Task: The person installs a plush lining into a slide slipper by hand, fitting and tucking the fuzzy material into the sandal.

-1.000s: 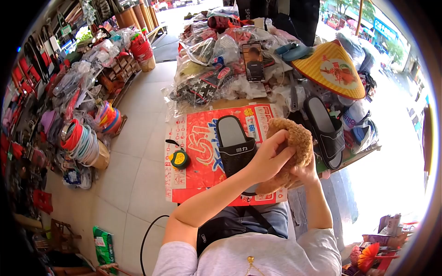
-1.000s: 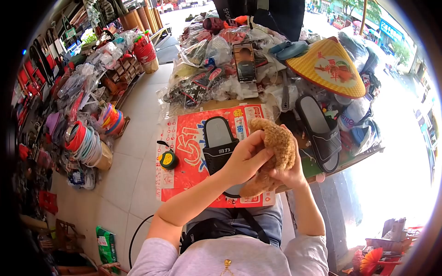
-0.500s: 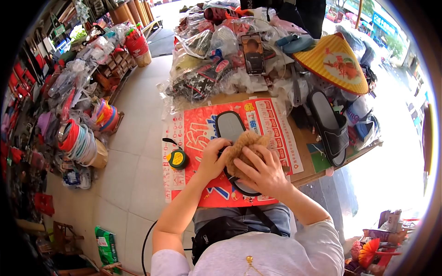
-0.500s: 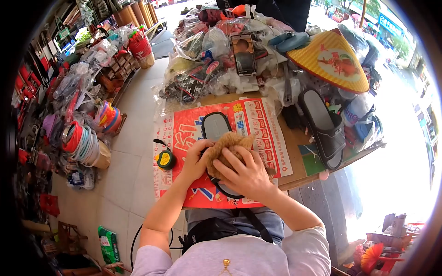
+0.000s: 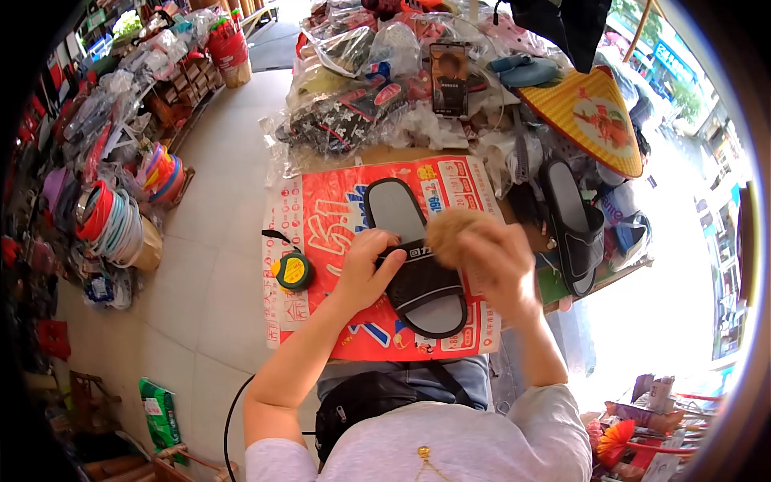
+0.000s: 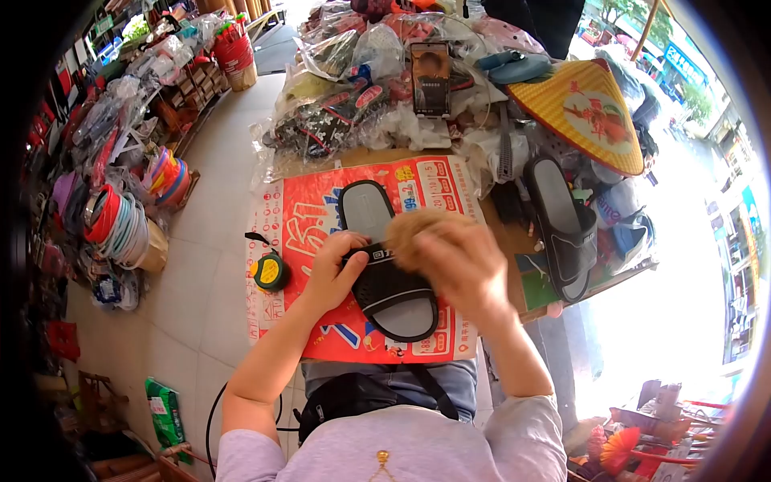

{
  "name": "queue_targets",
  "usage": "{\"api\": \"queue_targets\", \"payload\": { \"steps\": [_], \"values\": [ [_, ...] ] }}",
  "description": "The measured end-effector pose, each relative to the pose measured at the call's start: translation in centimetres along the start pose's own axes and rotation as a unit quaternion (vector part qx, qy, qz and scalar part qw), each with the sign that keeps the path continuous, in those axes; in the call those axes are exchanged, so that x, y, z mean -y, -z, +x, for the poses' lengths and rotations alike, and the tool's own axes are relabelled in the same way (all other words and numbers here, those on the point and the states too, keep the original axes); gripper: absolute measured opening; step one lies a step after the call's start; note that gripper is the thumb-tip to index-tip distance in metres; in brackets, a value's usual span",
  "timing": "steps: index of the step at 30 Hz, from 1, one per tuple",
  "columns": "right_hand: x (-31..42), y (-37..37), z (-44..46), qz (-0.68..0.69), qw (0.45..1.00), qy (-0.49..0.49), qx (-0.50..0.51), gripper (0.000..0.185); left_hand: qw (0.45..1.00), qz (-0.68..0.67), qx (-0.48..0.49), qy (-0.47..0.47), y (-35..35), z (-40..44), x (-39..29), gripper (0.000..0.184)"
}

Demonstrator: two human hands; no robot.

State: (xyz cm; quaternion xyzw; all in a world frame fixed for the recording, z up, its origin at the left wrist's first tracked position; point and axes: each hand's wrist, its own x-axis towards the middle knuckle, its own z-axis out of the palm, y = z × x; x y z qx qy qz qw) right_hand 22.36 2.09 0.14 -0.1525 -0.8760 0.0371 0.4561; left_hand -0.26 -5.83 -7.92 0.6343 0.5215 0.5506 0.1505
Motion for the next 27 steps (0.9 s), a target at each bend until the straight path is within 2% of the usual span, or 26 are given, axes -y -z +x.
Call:
{"api": "queue_targets", "payload": {
  "steps": [3,5,7,8,10,11,13,14,17,18,21,23,27],
  "values": [
    [2.8,-1.6,-1.2,-0.033,0.979,0.127,0.157,0.04,1.0,-0.012,0.005,0.001,0.1,-0.2,0.1,0.016],
    [1.5,-1.1,-2.1,-0.036,0.981,0.128,0.143,0.041,1.0,-0.023,0.001,-0.002,0.0,0.0,-0.1,0.016],
    [-0.7,0.5,-2.3,0.015,0.991,0.021,0.129,0.042,0.999,0.019,-0.011,-0.028,-0.2,0.1,-0.4,0.016],
    [-1.5,1.3,-2.5,0.015,0.991,0.023,0.133,0.042,0.999,0.017,-0.014,-0.027,-0.1,0.1,-0.4,0.016],
    [-2.5,2.5,-2.5,-0.068,0.983,-0.067,0.159,0.041,1.0,0.011,0.028,0.001,0.4,-0.1,-0.2,0.016],
    [-2.5,2.7,-2.4,-0.07,0.982,-0.066,0.16,0.041,1.0,0.008,0.026,0.001,0.5,-0.1,-0.2,0.016],
    [-1.9,2.9,-1.8,-0.039,0.992,-0.078,0.086,0.038,1.0,0.012,0.026,-0.003,0.5,0.0,-0.4,0.014],
    [-1.3,2.1,-1.2,-0.009,0.998,-0.023,0.055,0.04,1.0,0.01,0.026,0.0,0.3,-0.2,-0.4,0.014],
    [1.3,-1.0,-0.4,0.033,0.989,0.038,0.138,0.04,1.0,0.017,0.016,-0.009,0.2,0.0,-0.3,0.013],
    [0.8,-1.4,-0.9,0.033,0.989,0.039,0.137,0.04,1.0,0.016,0.01,-0.002,0.2,-0.2,-0.2,0.013],
    [-1.4,-1.0,-1.8,0.064,0.992,-0.001,0.111,0.041,1.0,0.021,0.006,0.0,0.2,0.0,0.0,0.014],
    [-2.2,0.2,-2.0,0.032,0.988,-0.092,0.122,0.042,1.0,0.023,0.015,-0.001,0.2,-0.1,-0.1,0.015],
    [-3.0,2.0,-1.7,0.012,0.988,-0.129,0.087,0.046,1.0,0.01,0.02,-0.01,0.4,0.2,-0.2,0.016]
  ]
}}
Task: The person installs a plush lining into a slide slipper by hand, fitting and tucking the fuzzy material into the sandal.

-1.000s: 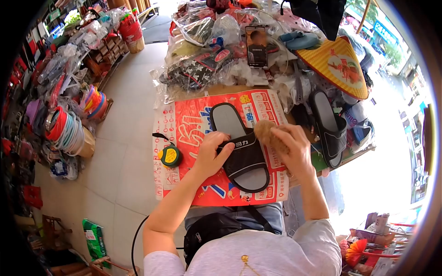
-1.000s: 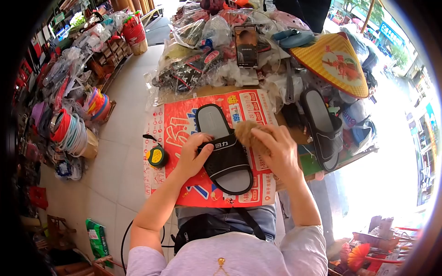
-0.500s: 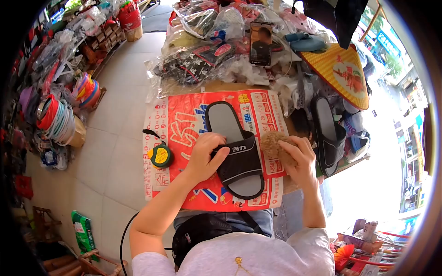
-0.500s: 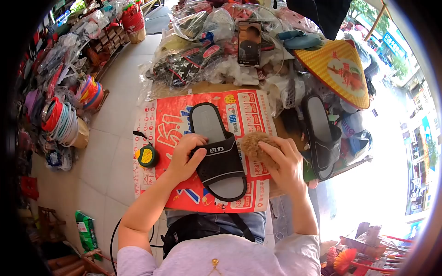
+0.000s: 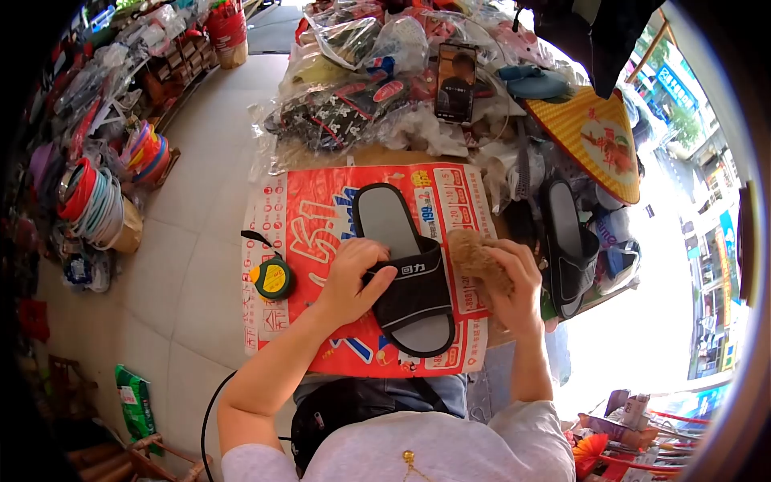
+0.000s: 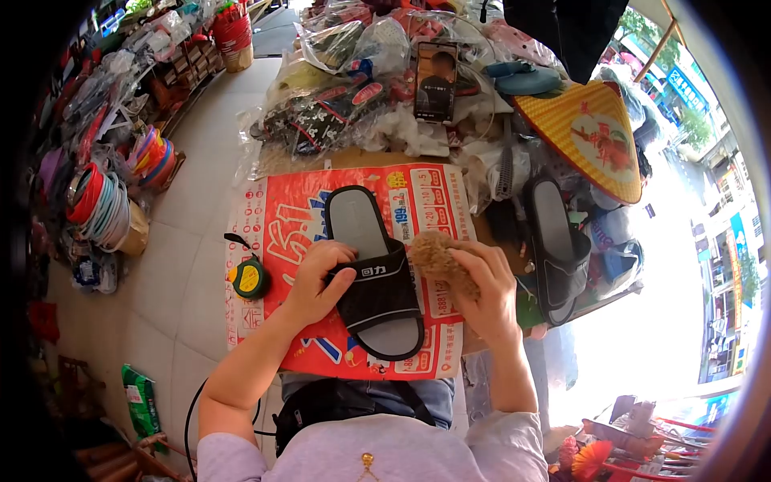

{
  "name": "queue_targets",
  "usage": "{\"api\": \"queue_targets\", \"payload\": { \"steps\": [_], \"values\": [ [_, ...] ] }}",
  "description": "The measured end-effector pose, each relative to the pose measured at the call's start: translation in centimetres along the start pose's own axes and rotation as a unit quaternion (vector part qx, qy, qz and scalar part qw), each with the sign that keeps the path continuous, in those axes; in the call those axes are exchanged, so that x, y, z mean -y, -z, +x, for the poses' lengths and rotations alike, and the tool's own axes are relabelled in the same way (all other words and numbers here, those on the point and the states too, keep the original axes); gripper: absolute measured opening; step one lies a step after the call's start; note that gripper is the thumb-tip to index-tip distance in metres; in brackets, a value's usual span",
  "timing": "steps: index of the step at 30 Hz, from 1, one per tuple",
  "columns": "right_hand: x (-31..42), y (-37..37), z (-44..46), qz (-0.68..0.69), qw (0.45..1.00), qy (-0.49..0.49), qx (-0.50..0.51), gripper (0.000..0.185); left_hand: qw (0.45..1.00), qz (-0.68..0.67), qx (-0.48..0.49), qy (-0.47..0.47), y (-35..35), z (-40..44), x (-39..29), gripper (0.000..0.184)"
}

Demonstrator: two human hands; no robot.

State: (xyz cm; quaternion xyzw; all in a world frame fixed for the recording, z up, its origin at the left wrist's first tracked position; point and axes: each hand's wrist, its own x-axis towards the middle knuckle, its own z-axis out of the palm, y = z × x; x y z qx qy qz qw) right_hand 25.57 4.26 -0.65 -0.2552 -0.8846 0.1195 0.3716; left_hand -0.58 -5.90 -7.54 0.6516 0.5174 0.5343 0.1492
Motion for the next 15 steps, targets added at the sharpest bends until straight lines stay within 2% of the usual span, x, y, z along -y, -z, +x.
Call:
{"api": "queue_targets", "payload": {
  "steps": [2,4,5,6,11,14,15],
  "values": [
    [0.7,-0.6,0.2,0.024,0.999,0.018,-0.032,0.047,1.0,-0.003,-0.001,0.005,-0.1,-0.2,0.0,0.016],
    [2.4,-1.6,0.6,0.068,0.991,0.109,0.023,0.05,1.0,0.006,0.01,0.014,0.0,-0.1,0.0,0.016],
    [2.6,-2.7,0.4,0.063,0.987,0.118,0.092,0.049,1.0,0.009,0.01,0.014,0.1,-0.1,0.1,0.016],
    [2.3,-3.1,0.2,0.063,0.987,0.12,0.09,0.049,1.0,0.005,0.005,0.01,0.0,-0.2,0.2,0.016],
    [-0.6,-2.0,-0.7,0.072,0.996,0.024,0.039,0.043,1.0,0.015,0.006,0.01,0.0,-0.3,-0.1,0.016],
    [-0.6,-0.1,-0.7,0.081,0.997,-0.007,0.007,0.044,1.0,-0.003,-0.006,0.024,0.0,0.0,-0.6,0.027],
    [-0.1,0.5,-0.6,0.081,0.997,-0.005,-0.006,0.043,0.998,0.007,-0.053,-0.012,-0.1,0.4,-1.0,0.04]
  ]
}}
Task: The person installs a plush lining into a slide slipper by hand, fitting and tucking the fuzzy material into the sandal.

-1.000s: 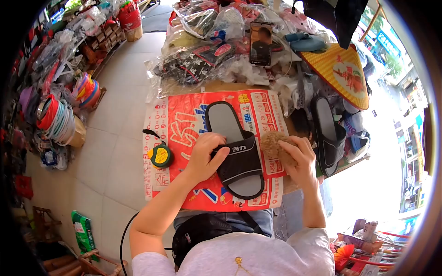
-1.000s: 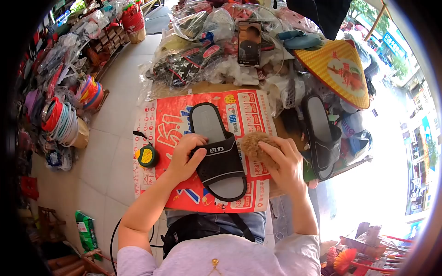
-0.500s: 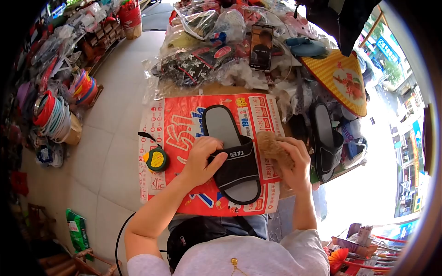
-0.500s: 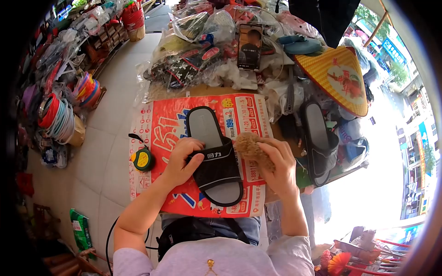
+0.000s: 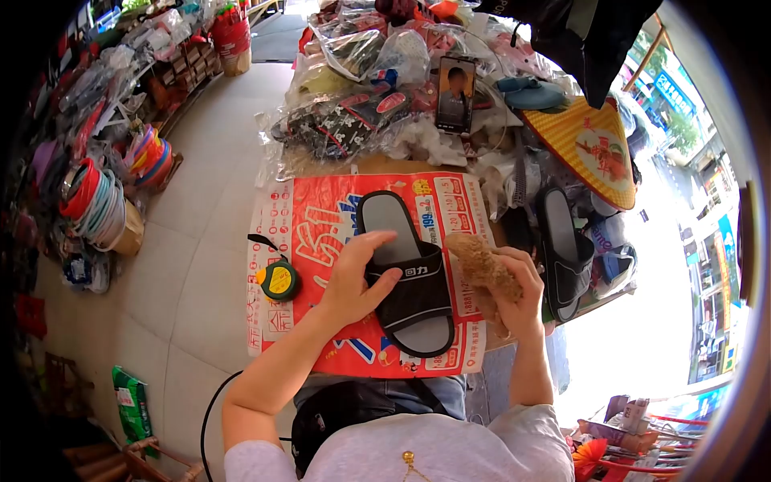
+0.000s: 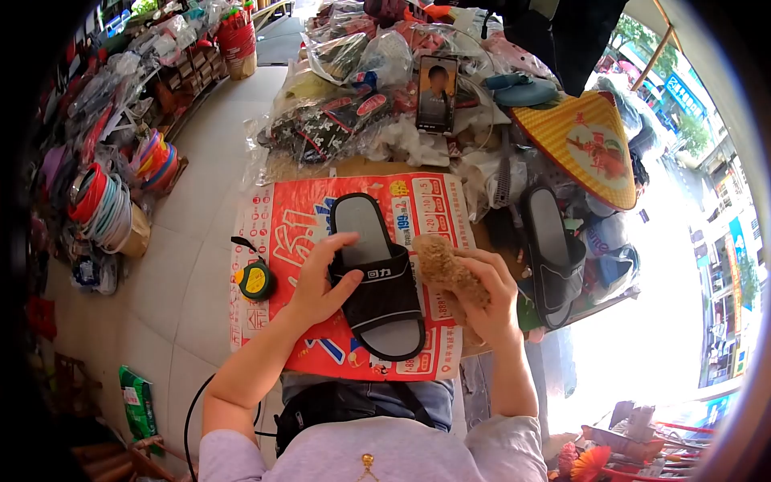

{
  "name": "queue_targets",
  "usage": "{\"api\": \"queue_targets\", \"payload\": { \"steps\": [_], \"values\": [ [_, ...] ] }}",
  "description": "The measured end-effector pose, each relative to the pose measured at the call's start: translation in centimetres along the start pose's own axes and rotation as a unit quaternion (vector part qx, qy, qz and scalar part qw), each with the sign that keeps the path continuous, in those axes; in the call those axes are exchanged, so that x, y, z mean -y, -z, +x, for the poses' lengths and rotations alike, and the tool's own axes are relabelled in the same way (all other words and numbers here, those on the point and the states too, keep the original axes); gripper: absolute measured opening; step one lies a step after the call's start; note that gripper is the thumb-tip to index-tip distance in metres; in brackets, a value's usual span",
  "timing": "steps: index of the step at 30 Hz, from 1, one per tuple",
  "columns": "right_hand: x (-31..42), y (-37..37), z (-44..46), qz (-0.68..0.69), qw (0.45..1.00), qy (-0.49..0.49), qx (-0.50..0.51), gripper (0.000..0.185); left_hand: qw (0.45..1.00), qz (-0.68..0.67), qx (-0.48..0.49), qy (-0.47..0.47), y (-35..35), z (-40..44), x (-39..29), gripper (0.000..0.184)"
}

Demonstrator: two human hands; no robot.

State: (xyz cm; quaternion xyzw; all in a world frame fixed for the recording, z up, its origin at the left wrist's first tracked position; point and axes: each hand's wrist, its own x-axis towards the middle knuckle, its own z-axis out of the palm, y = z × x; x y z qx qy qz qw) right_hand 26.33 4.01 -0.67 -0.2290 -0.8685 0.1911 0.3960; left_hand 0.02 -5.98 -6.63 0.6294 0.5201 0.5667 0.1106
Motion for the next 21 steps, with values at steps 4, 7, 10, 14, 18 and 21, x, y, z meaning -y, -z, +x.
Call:
{"api": "queue_targets", "payload": {
  "steps": [4,7,10,14,18,21],
  "values": [
    [2.5,1.0,1.0,-0.011,0.997,0.063,0.035,0.049,0.984,0.107,0.011,-0.142,0.5,2.6,-4.3,0.07],
    [2.5,0.5,1.2,-0.009,0.988,0.138,0.063,0.058,0.975,-0.06,0.195,-0.088,0.0,3.4,-6.3,0.069],
    [2.3,-0.2,0.8,0.007,0.98,0.195,-0.029,0.079,0.916,-0.303,0.243,0.096,-1.7,2.8,-7.6,0.069],
    [1.3,-2.5,0.4,0.168,0.974,0.128,-0.087,0.128,0.931,-0.308,0.192,0.022,-3.6,2.5,-6.6,0.07],
    [2.9,-3.8,-0.1,0.488,0.86,-0.064,-0.137,0.119,0.883,-0.451,0.103,0.076,-4.5,2.6,-6.6,0.07],
    [1.2,-2.4,-1.4,0.337,0.929,-0.134,-0.075,0.103,0.908,-0.383,0.136,0.097,-2.3,3.0,-7.9,0.071]
  ]
}}
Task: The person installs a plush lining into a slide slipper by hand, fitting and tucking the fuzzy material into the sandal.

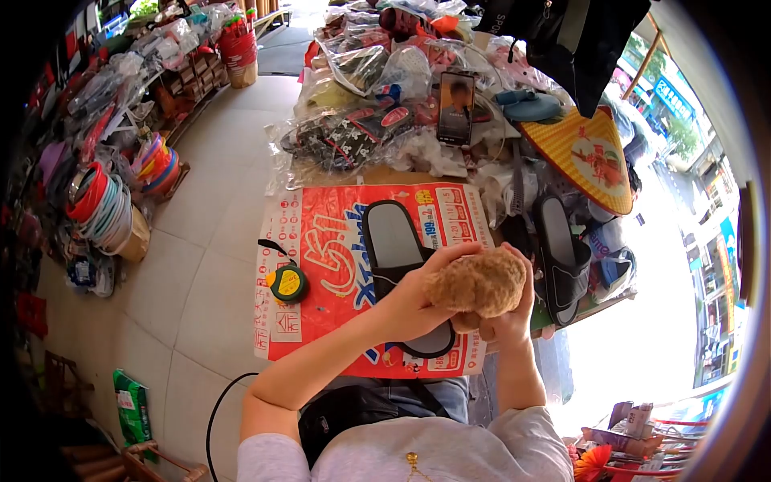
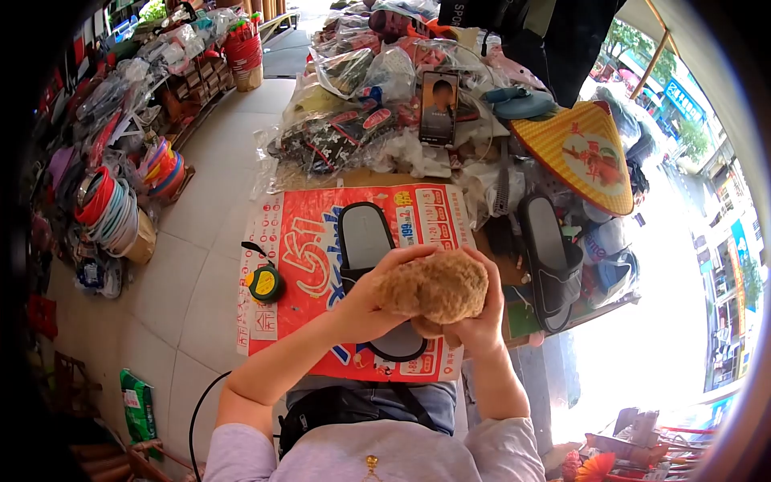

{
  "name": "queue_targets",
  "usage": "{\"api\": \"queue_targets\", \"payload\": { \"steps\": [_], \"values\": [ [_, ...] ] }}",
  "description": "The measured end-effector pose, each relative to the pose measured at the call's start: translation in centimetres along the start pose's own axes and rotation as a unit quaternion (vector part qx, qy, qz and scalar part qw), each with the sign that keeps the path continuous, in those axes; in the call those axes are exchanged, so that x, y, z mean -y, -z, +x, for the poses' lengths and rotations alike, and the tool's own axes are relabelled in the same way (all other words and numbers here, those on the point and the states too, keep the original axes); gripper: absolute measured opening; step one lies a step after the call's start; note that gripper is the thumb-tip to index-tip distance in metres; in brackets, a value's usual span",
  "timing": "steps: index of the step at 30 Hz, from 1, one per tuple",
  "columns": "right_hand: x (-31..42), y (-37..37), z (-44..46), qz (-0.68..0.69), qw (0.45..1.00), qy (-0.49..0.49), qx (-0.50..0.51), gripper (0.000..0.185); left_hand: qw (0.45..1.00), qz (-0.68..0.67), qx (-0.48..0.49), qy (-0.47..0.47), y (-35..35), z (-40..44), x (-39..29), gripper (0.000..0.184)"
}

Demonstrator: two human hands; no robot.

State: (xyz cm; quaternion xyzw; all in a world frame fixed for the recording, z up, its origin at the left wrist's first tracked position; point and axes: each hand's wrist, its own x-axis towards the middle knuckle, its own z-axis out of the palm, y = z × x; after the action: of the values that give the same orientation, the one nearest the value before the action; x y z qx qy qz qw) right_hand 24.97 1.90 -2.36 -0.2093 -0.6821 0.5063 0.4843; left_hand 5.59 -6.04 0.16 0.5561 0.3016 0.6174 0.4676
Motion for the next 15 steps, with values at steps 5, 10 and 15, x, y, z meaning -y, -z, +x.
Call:
{"api": "queue_targets", "payload": {
  "steps": [5,10,15],
  "values": [
    [1.6,1.2,2.0,-0.34,0.907,0.245,-0.037,0.078,0.877,0.464,-0.007,-0.127,5.2,-0.7,-0.7,0.07],
    [0.3,-2.0,0.9,-0.334,0.907,0.194,0.168,0.08,0.907,0.413,-0.047,-0.07,7.6,-2.2,4.5,0.023],
    [-2.0,-3.3,0.1,-0.321,0.906,0.237,0.137,0.067,0.916,0.387,-0.082,-0.068,7.4,-2.3,4.4,0.013]
  ]
}}
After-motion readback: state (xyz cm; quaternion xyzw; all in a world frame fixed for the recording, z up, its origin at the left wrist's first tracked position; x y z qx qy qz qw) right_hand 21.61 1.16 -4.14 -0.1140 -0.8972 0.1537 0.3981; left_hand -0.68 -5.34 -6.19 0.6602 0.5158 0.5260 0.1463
